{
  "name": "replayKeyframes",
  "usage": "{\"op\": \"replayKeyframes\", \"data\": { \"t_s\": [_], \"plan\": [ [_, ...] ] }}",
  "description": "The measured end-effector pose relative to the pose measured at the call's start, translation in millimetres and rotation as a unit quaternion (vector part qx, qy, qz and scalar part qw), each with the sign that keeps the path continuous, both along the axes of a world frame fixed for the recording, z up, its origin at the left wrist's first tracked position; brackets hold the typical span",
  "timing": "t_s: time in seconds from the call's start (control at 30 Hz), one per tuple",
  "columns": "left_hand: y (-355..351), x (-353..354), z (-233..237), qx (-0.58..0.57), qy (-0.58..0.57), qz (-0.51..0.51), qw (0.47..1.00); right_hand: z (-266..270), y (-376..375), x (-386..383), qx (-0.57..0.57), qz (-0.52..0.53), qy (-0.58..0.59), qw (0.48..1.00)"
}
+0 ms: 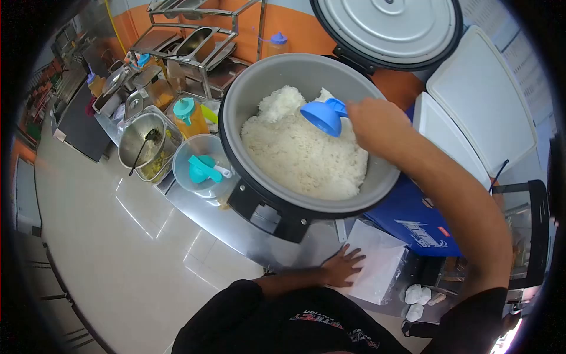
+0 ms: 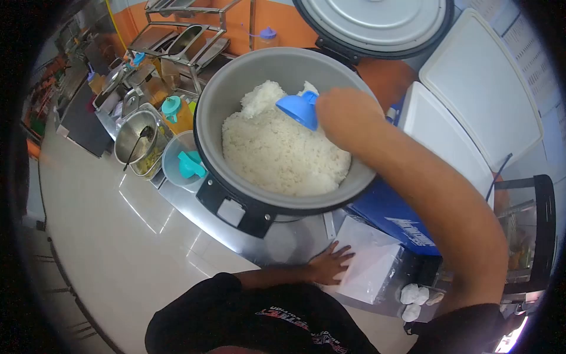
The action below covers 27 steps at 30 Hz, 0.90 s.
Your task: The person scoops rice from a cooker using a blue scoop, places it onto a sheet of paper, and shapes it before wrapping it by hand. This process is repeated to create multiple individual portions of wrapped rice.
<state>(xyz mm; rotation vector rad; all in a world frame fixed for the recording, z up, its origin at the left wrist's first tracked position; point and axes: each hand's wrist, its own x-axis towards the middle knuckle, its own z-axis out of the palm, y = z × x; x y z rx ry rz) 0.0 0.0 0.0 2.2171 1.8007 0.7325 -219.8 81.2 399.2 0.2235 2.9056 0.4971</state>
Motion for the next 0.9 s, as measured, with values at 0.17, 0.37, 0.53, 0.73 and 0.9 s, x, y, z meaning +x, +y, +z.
{"op": "replayKeyframes", "data": {
  "t_s": [0.17,0.37,0.53,0.73,0.9],
  "plan": [
    [-18.5,-40.8,26.3,-0.08,-0.008,-0.098,0.992,-37.7,-20.1,-58.2,0.142,0.145,-0.085,0.975],
    [6.1,-16.8,-23.8,0.007,-0.015,-0.104,0.994,-41.7,3.1,-73.9,0.115,0.198,-0.109,0.967],
    [9.4,-18.2,-18.8,0.003,-0.001,-0.103,0.995,-53.6,-3.5,-71.7,0.069,0.161,-0.12,0.977],
    [4.9,-22.5,-5.2,0.008,-0.023,-0.104,0.994,-66.9,-19.7,-80.5,-0.01,0.113,-0.142,0.983],
    [-0.9,-32.3,17.8,-0.032,-0.015,-0.111,0.993,-73.8,-19.0,-97.6,0.009,0.134,-0.2,0.971]
  ]
}}
